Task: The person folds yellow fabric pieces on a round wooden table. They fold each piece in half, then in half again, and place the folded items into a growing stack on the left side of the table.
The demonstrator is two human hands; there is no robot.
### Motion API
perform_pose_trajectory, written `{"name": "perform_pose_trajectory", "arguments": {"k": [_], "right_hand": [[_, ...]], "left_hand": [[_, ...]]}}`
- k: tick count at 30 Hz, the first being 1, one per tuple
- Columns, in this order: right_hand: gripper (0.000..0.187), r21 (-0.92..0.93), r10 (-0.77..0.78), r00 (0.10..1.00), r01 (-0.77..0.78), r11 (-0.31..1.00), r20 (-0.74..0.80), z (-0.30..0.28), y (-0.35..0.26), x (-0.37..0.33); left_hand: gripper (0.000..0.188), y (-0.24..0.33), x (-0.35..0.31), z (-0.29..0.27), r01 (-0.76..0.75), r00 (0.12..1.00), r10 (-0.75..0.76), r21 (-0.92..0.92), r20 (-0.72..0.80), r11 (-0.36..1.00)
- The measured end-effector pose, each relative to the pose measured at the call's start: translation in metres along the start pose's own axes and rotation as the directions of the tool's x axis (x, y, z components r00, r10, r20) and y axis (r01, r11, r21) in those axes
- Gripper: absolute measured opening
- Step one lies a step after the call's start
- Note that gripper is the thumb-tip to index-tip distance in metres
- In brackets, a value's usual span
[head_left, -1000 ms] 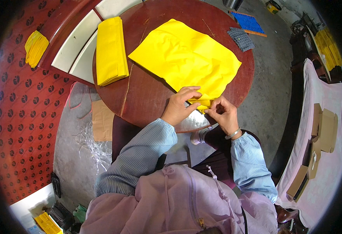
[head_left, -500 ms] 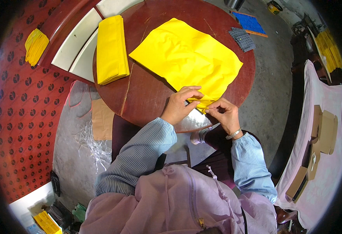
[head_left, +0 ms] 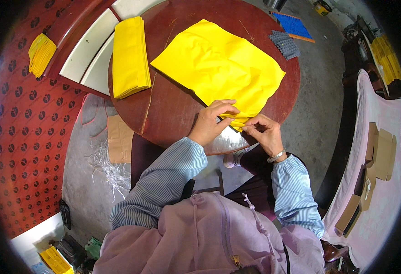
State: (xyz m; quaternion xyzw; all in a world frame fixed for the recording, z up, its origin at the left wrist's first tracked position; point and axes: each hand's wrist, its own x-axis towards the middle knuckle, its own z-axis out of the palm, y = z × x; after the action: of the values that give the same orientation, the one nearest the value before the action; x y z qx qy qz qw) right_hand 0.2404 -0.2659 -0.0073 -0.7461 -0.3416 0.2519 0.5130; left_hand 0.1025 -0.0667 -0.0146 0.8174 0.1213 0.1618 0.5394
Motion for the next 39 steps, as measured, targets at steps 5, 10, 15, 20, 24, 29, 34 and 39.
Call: {"name": "perform_pose_trajectory", "arguments": {"k": [5,10,15,20,24,29,34,39], "right_hand": [[0.015,-0.021,0.010,1.000,-0.009,1.000,0.026,-0.001,-0.002,0.002],[0.014,0.002,0.033,0.999,-0.033,0.999,0.029,-0.001,-0.004,0.003],[0.014,0.073,0.127,0.990,-0.132,0.989,0.063,-0.005,-0.006,0.004],[0.014,0.049,0.065,0.998,-0.066,0.997,0.015,-0.002,-0.009,0.003],[0.012,-0.074,-0.141,0.988,0.136,0.988,-0.065,0.005,-0.015,0.003],[0.008,-0.118,-0.232,0.960,0.215,0.969,-0.157,0.008,-0.026,0.016],[0.013,-0.187,-0.289,0.827,0.225,0.956,-0.482,-0.040,-0.015,0.087],[0.036,-0.681,-0.449,0.779,0.039,0.731,-0.438,-0.123,0.029,0.197]], "left_hand": [[0.021,-0.001,0.000,0.000,0.010,1.000,-0.010,-0.011,0.003,1.000],[0.021,-0.001,0.000,0.000,-0.009,1.000,0.009,0.007,-0.004,1.000],[0.024,-0.001,0.000,-0.002,-0.031,1.000,0.031,0.017,0.006,0.999],[0.034,0.001,-0.001,-0.005,-0.079,0.996,0.078,0.044,0.031,0.996],[0.040,0.003,-0.002,0.000,-0.078,0.997,0.079,0.068,-0.012,0.995],[0.026,0.001,-0.002,0.011,-0.090,0.985,0.100,0.077,-0.138,0.993],[0.017,0.002,-0.002,0.015,-0.018,0.986,0.029,0.065,-0.167,0.998],[0.018,0.011,0.002,0.011,-0.071,0.984,0.073,0.019,-0.161,0.997]]}}
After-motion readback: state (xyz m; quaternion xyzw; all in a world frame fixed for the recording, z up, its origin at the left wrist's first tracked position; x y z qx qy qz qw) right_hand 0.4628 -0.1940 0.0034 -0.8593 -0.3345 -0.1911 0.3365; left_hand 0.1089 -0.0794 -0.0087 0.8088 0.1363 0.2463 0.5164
